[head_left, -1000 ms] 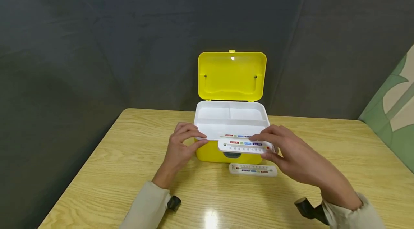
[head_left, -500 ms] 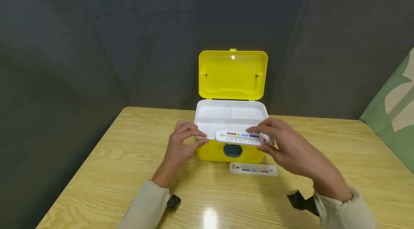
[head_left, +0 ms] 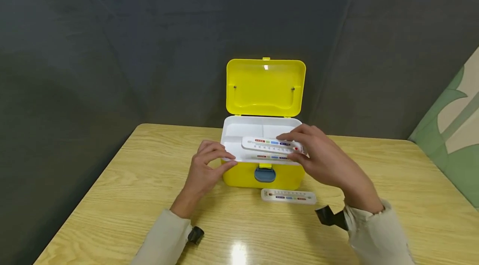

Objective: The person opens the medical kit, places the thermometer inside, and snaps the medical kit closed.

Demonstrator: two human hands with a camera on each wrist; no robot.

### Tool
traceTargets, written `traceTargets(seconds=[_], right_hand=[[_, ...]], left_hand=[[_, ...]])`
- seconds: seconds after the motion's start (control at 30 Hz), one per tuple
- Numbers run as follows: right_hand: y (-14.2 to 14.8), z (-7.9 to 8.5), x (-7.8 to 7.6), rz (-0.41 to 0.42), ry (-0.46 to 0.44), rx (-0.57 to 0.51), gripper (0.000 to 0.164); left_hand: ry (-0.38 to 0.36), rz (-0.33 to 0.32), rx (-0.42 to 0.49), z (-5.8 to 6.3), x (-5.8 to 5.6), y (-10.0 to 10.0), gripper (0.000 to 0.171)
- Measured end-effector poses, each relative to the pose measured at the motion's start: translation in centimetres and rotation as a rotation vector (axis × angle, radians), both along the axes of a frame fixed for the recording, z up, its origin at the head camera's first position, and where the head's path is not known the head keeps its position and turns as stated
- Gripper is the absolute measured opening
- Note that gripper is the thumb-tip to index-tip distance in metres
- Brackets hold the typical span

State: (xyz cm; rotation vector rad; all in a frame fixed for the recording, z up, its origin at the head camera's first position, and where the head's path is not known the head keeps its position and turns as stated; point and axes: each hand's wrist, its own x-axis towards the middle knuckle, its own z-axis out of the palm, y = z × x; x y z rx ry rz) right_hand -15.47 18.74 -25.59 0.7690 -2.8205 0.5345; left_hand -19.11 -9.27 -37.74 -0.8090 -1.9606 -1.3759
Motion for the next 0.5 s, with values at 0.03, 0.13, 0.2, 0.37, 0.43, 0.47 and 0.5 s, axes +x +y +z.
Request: traceTargets(seconds=[0.03, 0.13, 0.2, 0.37, 0.43, 0.47, 0.5], right_hand=[[0.0, -0.1, -0.1, -0.008, -0.003, -0.001, 0.039], [0.3, -0.4, -0.1, -0.034, -0.026, -0.005, 0.040], [0.5, -0.7, -0.2, -0.050, -0.033, -0.005, 0.041], [0.8, -1.0, -0.5, -0.079, -0.030, 0.001, 0.042], [0.7, -1.1, -0.6, -0.081, -0.031, 0.000, 0.042], [0.7, -1.2, -0.7, -0.082, -0.030, 0.001, 0.042], [0.7, -1.2, -0.8, -0.085, -0.029, 0.004, 0.042]], left_hand=[[0.003, -0.001, 0.001, -0.1, 0.0, 0.0, 0.016], [-0.004, -0.008, 0.005, -0.3, 0.2, 0.1, 0.016], [-0.012, -0.005, 0.004, -0.3, 0.4, 0.2, 0.015], [-0.031, 0.004, -0.001, -0.1, 0.6, 0.2, 0.013], [-0.025, 0.010, -0.002, 0.0, 0.7, 0.2, 0.014], [-0.021, 0.011, -0.001, 0.1, 0.7, 0.2, 0.014], [-0.020, 0.008, 0.000, 0.2, 0.7, 0.2, 0.014]])
